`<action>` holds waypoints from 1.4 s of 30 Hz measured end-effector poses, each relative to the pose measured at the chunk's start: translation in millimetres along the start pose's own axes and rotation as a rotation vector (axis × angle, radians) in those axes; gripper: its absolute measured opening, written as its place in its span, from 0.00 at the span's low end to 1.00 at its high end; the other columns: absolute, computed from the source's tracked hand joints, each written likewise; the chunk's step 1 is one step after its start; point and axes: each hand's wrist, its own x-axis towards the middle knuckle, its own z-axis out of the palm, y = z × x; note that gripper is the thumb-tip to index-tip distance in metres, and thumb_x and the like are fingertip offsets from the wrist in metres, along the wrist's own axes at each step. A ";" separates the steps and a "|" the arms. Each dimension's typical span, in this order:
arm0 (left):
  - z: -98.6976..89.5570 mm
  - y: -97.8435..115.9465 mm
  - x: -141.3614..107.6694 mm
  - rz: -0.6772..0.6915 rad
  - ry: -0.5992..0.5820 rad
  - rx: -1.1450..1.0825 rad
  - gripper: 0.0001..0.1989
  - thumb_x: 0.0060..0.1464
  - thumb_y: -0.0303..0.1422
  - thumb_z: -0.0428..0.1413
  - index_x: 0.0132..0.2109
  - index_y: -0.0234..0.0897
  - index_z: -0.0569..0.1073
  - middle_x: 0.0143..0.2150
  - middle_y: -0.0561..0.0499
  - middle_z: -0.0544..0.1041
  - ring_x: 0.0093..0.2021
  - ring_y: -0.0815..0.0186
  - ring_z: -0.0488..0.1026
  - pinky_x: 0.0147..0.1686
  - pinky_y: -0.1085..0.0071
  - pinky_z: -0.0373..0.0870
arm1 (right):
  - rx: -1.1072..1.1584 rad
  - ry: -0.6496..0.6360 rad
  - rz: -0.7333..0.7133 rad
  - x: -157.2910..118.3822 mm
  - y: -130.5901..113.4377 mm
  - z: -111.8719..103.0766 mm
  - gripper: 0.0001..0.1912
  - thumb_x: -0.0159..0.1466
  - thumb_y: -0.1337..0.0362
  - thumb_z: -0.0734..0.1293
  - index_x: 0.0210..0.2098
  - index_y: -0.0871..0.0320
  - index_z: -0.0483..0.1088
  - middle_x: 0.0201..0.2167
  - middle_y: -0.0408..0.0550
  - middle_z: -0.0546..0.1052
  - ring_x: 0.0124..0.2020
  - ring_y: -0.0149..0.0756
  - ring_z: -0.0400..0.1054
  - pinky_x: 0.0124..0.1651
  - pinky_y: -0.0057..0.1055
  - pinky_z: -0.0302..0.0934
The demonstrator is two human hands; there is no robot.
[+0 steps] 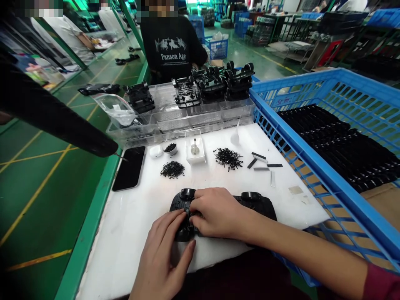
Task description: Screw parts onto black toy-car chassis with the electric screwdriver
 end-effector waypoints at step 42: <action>-19.0 21.3 26.0 0.003 0.124 -0.290 0.09 0.69 0.23 0.52 0.49 0.43 0.72 0.47 0.50 0.74 0.52 0.60 0.67 0.52 0.62 0.68 | 0.331 0.159 -0.173 -16.3 -8.3 -19.8 0.05 0.66 0.72 0.67 0.39 0.58 0.75 0.32 0.44 0.76 0.32 0.31 0.70 0.36 0.27 0.62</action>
